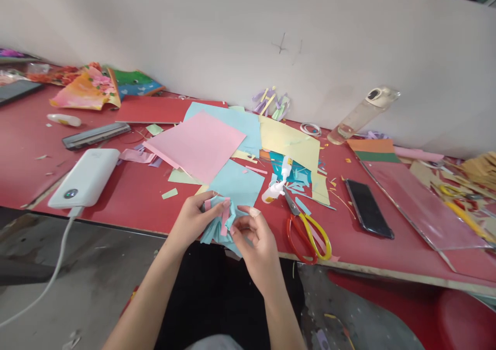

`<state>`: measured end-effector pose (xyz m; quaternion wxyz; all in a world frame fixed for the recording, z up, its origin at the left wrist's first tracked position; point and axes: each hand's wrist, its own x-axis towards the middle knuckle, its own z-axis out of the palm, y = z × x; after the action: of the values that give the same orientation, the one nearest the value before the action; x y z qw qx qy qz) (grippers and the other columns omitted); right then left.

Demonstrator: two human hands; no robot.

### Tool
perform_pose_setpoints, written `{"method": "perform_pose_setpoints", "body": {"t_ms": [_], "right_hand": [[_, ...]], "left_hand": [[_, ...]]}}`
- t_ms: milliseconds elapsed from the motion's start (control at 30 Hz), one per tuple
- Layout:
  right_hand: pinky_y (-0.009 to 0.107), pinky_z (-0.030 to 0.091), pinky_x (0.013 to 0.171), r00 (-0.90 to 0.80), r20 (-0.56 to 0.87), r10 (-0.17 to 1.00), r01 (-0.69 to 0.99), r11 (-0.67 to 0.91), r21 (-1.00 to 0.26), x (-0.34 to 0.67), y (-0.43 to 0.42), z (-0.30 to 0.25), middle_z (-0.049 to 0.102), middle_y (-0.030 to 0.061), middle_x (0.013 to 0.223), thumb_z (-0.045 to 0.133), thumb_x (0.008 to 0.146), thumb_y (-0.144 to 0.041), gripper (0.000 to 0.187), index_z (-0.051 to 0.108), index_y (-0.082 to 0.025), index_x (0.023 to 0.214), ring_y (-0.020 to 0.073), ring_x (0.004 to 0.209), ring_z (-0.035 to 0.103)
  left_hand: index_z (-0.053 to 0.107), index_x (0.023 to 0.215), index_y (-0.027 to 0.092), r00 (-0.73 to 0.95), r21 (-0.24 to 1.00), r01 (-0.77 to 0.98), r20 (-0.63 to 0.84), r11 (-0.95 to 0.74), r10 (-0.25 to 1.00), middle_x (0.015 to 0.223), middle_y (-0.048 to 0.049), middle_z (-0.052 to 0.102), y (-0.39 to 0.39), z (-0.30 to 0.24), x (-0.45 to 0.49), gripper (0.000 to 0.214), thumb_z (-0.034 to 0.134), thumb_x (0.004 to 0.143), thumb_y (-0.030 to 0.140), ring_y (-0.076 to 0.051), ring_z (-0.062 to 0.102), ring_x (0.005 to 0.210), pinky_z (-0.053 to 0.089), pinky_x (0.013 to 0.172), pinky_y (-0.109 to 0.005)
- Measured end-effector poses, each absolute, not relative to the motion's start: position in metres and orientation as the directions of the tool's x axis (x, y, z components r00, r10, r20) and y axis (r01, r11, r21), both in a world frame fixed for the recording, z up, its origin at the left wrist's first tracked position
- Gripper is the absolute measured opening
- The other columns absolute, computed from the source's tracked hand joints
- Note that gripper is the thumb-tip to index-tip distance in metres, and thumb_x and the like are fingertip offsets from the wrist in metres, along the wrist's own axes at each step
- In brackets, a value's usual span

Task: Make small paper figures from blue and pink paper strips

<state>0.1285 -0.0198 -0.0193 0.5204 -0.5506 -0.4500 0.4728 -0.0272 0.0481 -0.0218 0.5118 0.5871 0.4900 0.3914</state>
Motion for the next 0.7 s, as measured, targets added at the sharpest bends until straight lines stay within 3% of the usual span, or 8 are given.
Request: {"method": "perform_pose_setpoints", "body": {"t_ms": [67,167,333,700], "right_hand": [[0.029,0.059,0.077,0.119,-0.046,0.992,0.027,-0.049,-0.998,0.1302,-0.0193,-0.0204,0.071,0.0021,0.085,0.072,0.089,-0.029,0.030,0.067,-0.022,0.117,0.0189,0.081,0.070],[0.028,0.058,0.074,0.113,-0.059,0.992,0.039,-0.064,-0.997,0.1321,-0.0185,-0.0221,0.072,0.0036,0.085,0.073,0.088,-0.034,0.018,0.071,-0.020,0.100,0.0192,0.080,0.070],[0.025,0.057,0.066,0.186,-0.151,0.971,-0.096,-0.135,-0.986,0.1323,-0.0168,-0.0242,0.070,-0.0004,0.071,0.081,0.080,-0.035,0.019,0.070,-0.019,0.077,0.0162,0.065,0.069],[0.023,0.055,0.062,0.207,-0.166,0.964,-0.115,-0.144,-0.983,0.1338,-0.0191,-0.0242,0.071,-0.0010,0.063,0.083,0.078,-0.035,0.024,0.068,-0.019,0.068,0.0149,0.060,0.069]], "left_hand": [[0.065,0.070,0.016,0.203,0.985,0.174,-0.043,0.007,0.978,0.060,0.0040,0.044,0.0479,-0.0220,-0.0270,0.039,0.067,0.090,0.050,-0.010,0.033,0.052,0.026,0.050,-0.025],[0.066,0.070,0.016,0.201,0.983,0.182,-0.037,0.000,0.979,0.059,0.0037,0.045,0.0470,-0.0224,-0.0268,0.040,0.067,0.090,0.051,-0.010,0.035,0.053,0.026,0.050,-0.024],[0.067,0.070,0.016,0.232,0.981,0.196,-0.039,-0.008,0.972,0.055,0.0042,0.046,0.0468,-0.0248,-0.0281,0.040,0.069,0.089,0.051,-0.009,0.034,0.050,0.025,0.048,-0.024],[0.067,0.071,0.016,0.253,0.986,0.167,-0.050,0.007,0.966,0.057,0.0036,0.052,0.0468,-0.0241,-0.0296,0.037,0.069,0.090,0.048,-0.008,0.033,0.048,0.025,0.047,-0.023]]}}
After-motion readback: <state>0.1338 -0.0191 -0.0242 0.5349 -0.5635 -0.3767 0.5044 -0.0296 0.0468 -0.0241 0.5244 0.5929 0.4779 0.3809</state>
